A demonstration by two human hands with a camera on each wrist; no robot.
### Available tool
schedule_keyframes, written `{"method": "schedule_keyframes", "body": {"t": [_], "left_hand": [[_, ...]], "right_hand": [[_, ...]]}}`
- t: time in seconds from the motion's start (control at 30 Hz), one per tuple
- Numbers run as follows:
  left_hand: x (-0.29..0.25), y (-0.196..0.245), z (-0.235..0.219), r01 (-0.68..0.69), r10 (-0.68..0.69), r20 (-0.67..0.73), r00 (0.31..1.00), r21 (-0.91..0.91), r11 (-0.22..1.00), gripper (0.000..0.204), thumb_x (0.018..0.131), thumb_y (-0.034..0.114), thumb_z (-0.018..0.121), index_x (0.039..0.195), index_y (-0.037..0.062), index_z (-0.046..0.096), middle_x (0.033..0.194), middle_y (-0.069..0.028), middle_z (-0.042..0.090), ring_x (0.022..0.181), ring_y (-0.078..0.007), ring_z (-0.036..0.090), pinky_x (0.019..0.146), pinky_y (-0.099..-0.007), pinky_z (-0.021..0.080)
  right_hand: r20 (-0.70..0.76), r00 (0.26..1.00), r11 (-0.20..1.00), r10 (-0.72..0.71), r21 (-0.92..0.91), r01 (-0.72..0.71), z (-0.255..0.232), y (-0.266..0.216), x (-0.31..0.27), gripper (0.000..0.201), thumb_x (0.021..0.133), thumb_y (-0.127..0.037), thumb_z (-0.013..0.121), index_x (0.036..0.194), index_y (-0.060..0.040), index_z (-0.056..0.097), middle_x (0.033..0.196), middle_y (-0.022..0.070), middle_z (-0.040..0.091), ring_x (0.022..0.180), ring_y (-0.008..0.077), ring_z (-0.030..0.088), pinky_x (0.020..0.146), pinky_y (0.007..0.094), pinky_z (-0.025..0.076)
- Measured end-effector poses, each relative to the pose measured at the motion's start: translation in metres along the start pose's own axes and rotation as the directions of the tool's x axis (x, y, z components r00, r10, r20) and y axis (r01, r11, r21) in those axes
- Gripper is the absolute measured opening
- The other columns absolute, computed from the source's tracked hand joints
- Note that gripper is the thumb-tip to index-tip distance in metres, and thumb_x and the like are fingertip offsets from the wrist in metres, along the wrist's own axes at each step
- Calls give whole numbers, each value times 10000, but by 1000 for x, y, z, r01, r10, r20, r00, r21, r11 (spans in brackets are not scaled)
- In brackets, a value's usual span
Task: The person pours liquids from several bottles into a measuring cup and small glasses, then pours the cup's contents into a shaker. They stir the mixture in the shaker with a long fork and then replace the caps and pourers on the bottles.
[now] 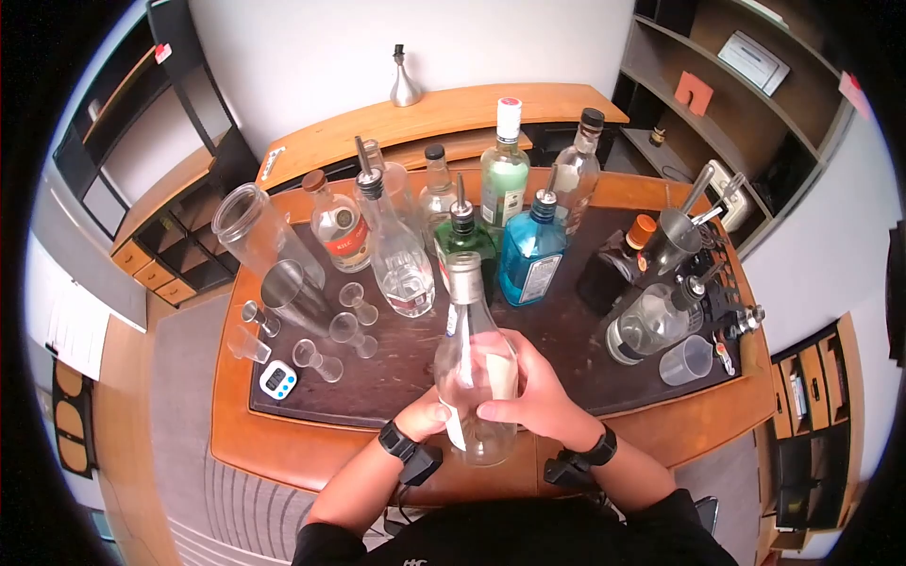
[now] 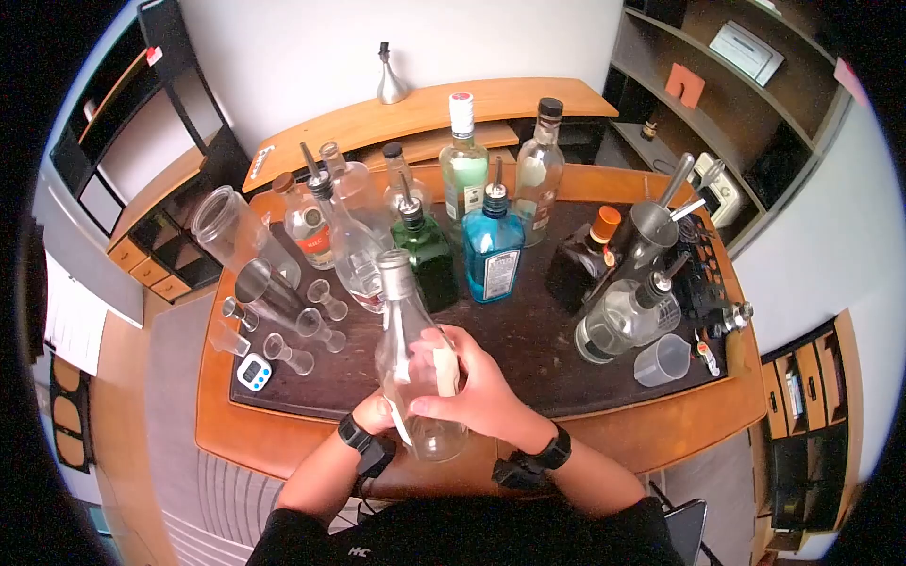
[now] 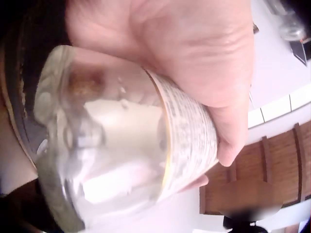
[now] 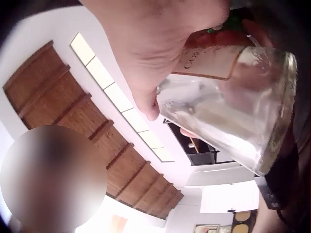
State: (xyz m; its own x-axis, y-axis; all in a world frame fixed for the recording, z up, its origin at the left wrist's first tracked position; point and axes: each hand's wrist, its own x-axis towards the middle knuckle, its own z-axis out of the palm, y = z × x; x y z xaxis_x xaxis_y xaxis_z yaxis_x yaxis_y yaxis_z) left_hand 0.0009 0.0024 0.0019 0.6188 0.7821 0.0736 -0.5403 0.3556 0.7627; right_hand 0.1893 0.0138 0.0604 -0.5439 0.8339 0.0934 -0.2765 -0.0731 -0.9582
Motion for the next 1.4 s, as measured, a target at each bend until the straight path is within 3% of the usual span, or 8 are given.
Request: {"method": "schedule_keyframes", "body": {"t": [0.13,0.27,0.37,0.47,0.7,1.03,1.23,1.4], "left_hand": [[3,2,3,-46,82,-141,987,245,968,1173,661,546,910,1512,24,294,1487,-158,467,1380,-299,475,1169,-470,373],[7,-4,17,-133,162,-187,969,158,978,1137,665,647,864,1471,41,338,1443,-146,499,1371,-286,481,1158,-460,388],[1,-4,9,-149,172,-223,959,118,982,1192,636,779,792,1471,47,358,1398,-146,532,1302,-283,541,1111,-458,440],[-5,-3,2,-188,169,-223,960,-66,980,1193,590,819,782,1431,53,424,1352,-161,564,1226,-286,593,1052,-456,495],[-3,-6,-5,-77,49,-175,983,-160,984,1381,400,837,817,1418,-18,445,1196,-203,649,1073,-309,672,940,-440,558],[-8,-5,-18,112,-100,62,993,-243,964,1424,385,849,816,1443,-14,412,1242,-210,623,1115,-312,650,957,-445,535],[-3,5,1,-25,3,-160,987,-133,991,1406,379,857,809,1436,15,422,1268,-155,601,1119,-298,643,965,-441,543],[-3,0,-5,-45,28,-87,996,-189,981,1382,395,831,831,1440,29,414,1307,-143,570,1124,-290,639,957,-450,553]], "right_hand": [[-278,907,846,-316,-515,137,23,3,1,926,635,-288,949,1343,29,444,1236,172,565,1140,295,585,990,408,473],[-217,871,587,-441,-804,96,27,-6,5,891,709,-320,897,1382,31,429,1192,195,548,1091,355,580,979,448,456],[-170,944,749,-282,-654,106,27,-14,3,793,814,-250,822,1428,25,401,1237,209,519,1122,352,562,1011,449,432],[-24,912,718,-409,-625,306,17,-12,5,712,883,-161,747,1461,18,373,1296,212,479,1170,335,540,1032,433,419],[-65,943,885,-327,-371,282,29,-8,1,740,883,-89,753,1479,15,326,1389,203,418,1269,308,514,1072,421,440],[-42,931,827,-364,-474,302,30,-9,0,773,864,-98,777,1480,12,324,1379,202,424,1263,308,521,1080,427,442],[-37,929,833,-368,-458,312,29,-10,0,795,851,-97,788,1489,2,325,1373,198,431,1253,303,528,1065,424,448],[-13,955,859,-296,-441,260,26,-11,-3,790,876,-69,743,1514,17,286,1459,179,384,1405,294,420,1131,406,352]]}}
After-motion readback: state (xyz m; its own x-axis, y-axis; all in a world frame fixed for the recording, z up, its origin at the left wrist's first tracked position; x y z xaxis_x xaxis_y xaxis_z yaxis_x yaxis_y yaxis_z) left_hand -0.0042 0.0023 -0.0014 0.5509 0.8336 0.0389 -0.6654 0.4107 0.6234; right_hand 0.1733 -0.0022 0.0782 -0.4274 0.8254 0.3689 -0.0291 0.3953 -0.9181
